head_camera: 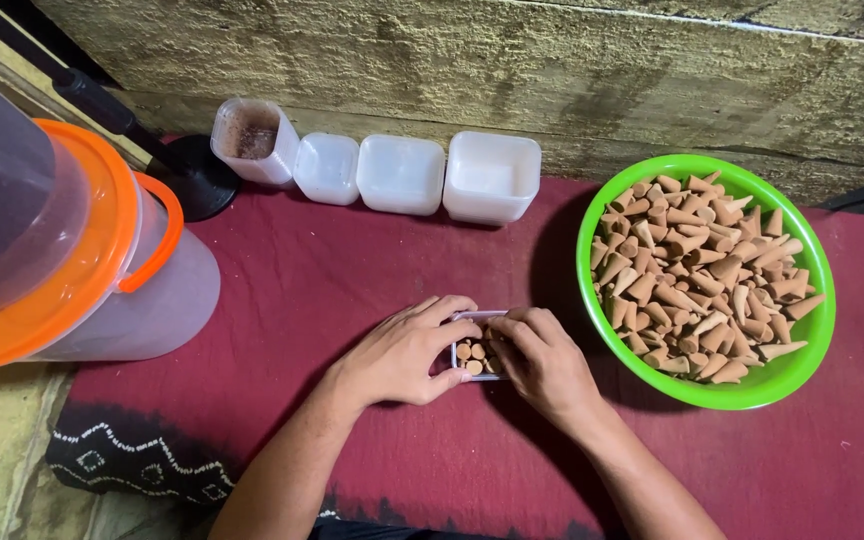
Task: Packing small incense cones from a large green bowl into a small clear plastic container.
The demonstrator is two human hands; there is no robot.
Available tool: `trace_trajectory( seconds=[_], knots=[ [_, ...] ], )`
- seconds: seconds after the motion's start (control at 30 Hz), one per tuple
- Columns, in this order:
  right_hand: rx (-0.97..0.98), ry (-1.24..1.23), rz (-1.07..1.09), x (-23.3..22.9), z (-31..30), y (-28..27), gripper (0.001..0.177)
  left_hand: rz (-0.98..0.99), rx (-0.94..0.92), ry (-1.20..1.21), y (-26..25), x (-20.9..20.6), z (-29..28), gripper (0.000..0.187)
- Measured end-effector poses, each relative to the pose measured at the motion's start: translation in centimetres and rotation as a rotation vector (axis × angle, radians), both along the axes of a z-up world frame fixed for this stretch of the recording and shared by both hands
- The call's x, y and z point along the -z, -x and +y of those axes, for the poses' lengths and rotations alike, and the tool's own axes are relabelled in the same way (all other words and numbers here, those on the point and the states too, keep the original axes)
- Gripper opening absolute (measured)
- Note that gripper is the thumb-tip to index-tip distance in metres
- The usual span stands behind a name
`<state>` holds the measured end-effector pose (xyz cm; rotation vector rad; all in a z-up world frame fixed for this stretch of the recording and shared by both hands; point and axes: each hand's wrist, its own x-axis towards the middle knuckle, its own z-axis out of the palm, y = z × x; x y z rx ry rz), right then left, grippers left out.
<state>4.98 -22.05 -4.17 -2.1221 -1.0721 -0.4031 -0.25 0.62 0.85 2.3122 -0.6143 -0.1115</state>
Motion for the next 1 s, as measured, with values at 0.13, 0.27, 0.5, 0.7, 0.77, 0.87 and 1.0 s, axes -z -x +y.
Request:
trace_trajectory(
  seconds=[0.13, 0.27, 0.5, 0.7, 0.77, 0.87, 1.0],
  knots=[
    [-0.008, 0.045, -0.015, 0.8, -0.3, 0.0, 0.019, 0.001, -0.006, 0.02, 0.0, -0.1, 0.0, 0.042],
    [-0.025, 0.064, 0.001, 0.1, -0.2, 0.0, 0.018, -0.014, -0.002, 0.027, 0.0, -0.2, 0.2, 0.038],
    [-0.001, 0.065, 0.074, 1.1, -0.3, -0.1, 0.009, 0.005, 0.001, 0.056, 0.0, -0.2, 0.2, 0.034],
    [0.02, -0.007, 0.101, 0.5, 0.2, 0.2, 0.014, 0.031, -0.002, 0.075, 0.1, -0.7, 0.3, 0.038],
    [0.014, 0.018, 0.067, 1.6, -0.6, 0.0, 0.006, 0.037, 0.005, 0.083, 0.0, -1.3, 0.5, 0.039],
    [-0.008, 0.082, 0.011, 2.1, -1.1, 0.2, 0.008, 0.067, 0.009, 0.097, 0.1, -1.1, 0.6, 0.042],
    [-0.014, 0.153, -0.075, 1.6, -1.1, 0.2, 0.013, 0.086, 0.015, 0.104, -0.2, -1.2, 0.8, 0.043]
  ],
)
